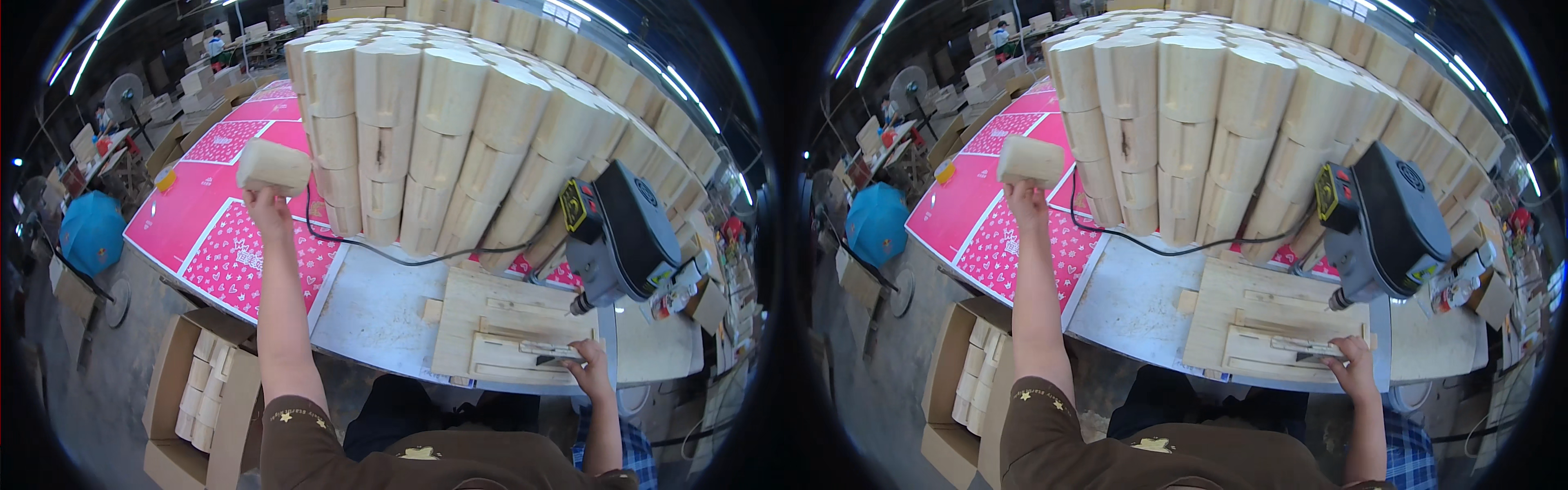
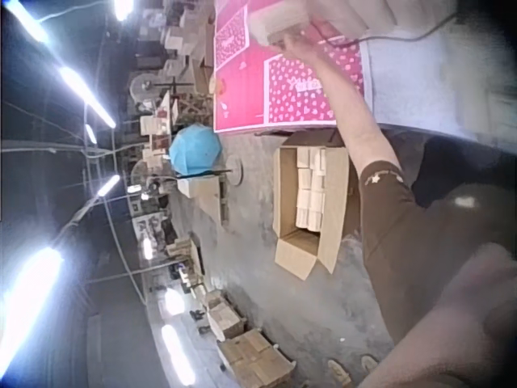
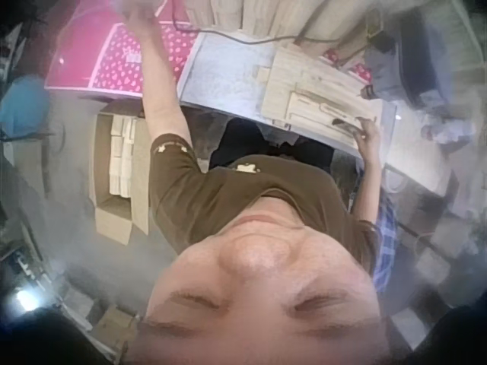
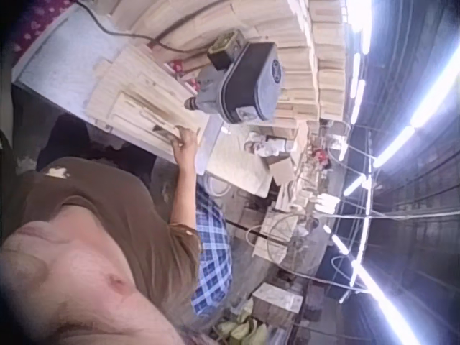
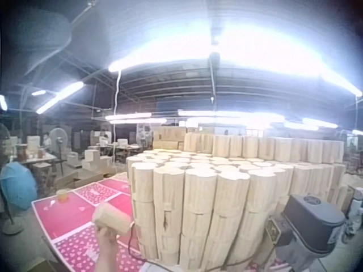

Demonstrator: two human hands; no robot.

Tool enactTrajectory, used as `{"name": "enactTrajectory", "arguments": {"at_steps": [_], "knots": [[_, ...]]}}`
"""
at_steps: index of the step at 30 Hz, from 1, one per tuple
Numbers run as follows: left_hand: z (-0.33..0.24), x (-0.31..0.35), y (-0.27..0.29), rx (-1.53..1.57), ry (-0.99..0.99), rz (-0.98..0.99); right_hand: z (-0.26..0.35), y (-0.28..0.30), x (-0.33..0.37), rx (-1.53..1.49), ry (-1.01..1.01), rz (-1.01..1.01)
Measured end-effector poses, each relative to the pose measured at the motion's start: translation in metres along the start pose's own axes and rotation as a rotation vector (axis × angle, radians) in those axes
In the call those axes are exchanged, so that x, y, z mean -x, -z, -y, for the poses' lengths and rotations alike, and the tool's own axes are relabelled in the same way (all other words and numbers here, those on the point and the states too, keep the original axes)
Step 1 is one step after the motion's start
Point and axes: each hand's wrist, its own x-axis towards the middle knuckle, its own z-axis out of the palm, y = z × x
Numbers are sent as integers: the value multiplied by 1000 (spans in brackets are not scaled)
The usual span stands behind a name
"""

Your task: Drilling a hole and inserting metal components into cylindrical wooden blocks using a drilling machine jig.

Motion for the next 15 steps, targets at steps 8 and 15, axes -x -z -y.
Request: {"name": "enactTrajectory", "arguments": {"at_steps": [8, 15], "knots": [[-90, 95, -40, -14, 467, 513, -27, 9, 0, -71, 26, 65], [-68, 225, -93, -678, 812, 1211, -40, 8, -13, -121, 89, 66]]}}
